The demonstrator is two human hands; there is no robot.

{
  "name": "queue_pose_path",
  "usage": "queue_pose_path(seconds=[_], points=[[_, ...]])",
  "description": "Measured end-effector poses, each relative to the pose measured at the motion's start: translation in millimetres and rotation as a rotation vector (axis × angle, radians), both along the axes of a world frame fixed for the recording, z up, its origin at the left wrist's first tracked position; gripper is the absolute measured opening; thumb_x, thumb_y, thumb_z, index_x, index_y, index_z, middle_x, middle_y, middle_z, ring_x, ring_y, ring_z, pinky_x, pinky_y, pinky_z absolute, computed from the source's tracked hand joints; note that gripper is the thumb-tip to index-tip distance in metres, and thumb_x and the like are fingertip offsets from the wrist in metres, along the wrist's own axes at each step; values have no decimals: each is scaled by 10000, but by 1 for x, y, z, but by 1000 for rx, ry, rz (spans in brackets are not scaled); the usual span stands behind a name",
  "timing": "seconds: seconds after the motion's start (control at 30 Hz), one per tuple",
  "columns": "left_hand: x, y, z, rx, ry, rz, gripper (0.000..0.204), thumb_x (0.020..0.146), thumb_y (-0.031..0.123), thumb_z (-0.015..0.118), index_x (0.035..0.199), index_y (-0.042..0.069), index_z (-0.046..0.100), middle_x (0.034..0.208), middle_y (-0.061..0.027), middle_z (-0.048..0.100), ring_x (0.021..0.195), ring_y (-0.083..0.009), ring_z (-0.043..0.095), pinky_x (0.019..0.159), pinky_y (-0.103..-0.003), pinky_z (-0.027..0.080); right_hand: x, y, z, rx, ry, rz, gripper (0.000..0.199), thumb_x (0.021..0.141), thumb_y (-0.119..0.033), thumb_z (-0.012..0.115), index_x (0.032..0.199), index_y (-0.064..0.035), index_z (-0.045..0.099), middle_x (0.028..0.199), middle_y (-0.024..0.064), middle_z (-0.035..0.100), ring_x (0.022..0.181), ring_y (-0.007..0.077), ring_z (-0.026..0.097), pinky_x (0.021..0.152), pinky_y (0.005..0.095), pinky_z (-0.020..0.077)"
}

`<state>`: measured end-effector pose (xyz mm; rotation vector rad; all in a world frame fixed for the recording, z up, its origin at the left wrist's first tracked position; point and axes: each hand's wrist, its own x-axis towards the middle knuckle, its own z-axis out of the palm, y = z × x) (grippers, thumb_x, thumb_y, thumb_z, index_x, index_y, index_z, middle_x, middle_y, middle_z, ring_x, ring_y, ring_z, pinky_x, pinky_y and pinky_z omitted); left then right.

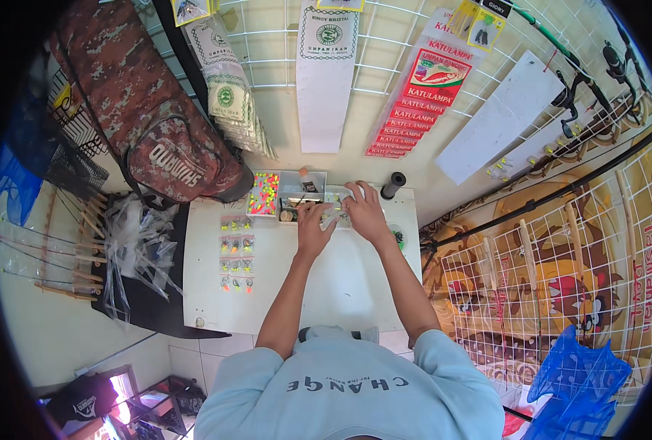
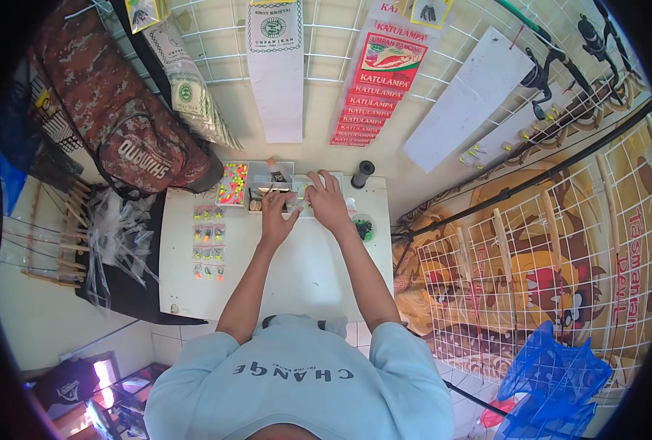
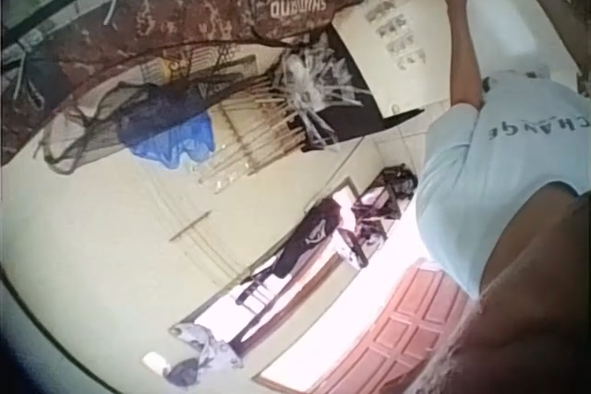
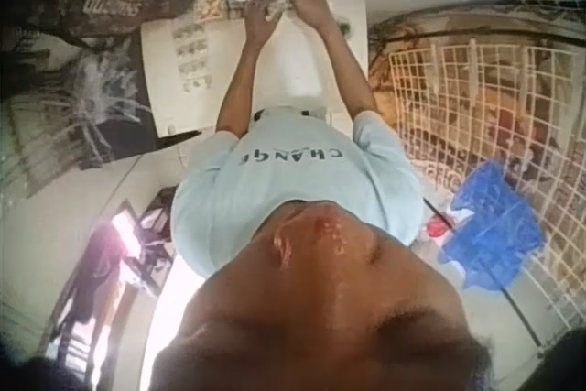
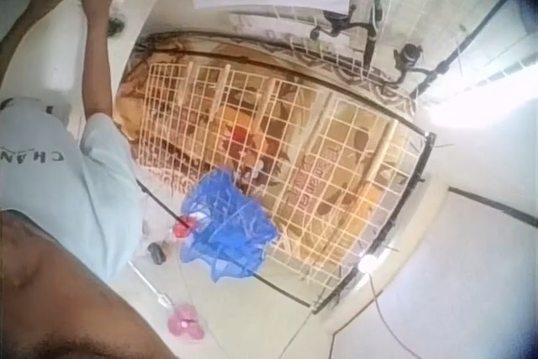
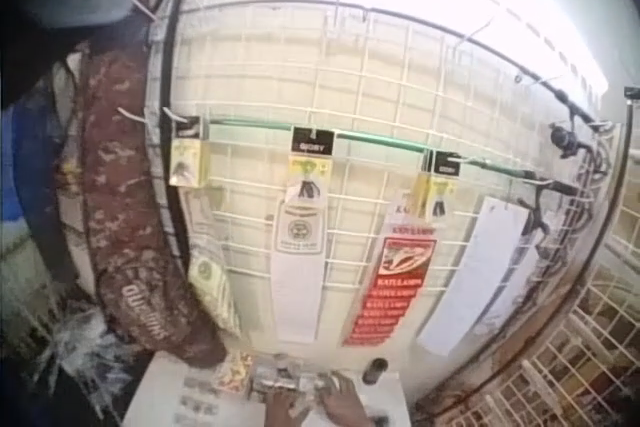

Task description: Assembling fishing rigs by threading small green beads onto hooks.

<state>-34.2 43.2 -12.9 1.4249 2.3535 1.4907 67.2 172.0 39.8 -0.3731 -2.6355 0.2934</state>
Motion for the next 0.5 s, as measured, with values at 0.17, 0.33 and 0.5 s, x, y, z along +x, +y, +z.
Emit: queue_pose_path(seconds=[0.17, 0.33, 0.5], points=[[4, -4, 3, -4, -17, 21, 408, 741, 135, 749, 1115, 78, 596, 1096, -76, 594, 1134, -308, 415, 994, -409, 352, 2, -5, 8, 122, -54, -8, 64, 726, -44, 595, 787, -29, 584, 1258, 106, 480, 1237, 338, 377, 1012, 444, 332], [9, -6, 6, -4, -45, 22, 439, 736, 138, 757, 1138, 96, 587, 1107, -95, 584, 1138, -309, 413, 992, -415, 359, 5, -7, 13, 226, -91, 6, 75, 735, -64, 586, 789, -16, 605, 1267, 112, 476, 1239, 334, 380, 1014, 441, 333], [9, -8, 4, -9, -12, 4, 393, 747, 172, 749, 1105, 108, 599, 1092, -64, 606, 1148, -298, 425, 993, -415, 352, 0, -14, 18, 254, -103, 55, 70, 734, -66, 577, 736, -2, 606, 1262, 120, 488, 1242, 334, 381, 1021, 441, 332]])
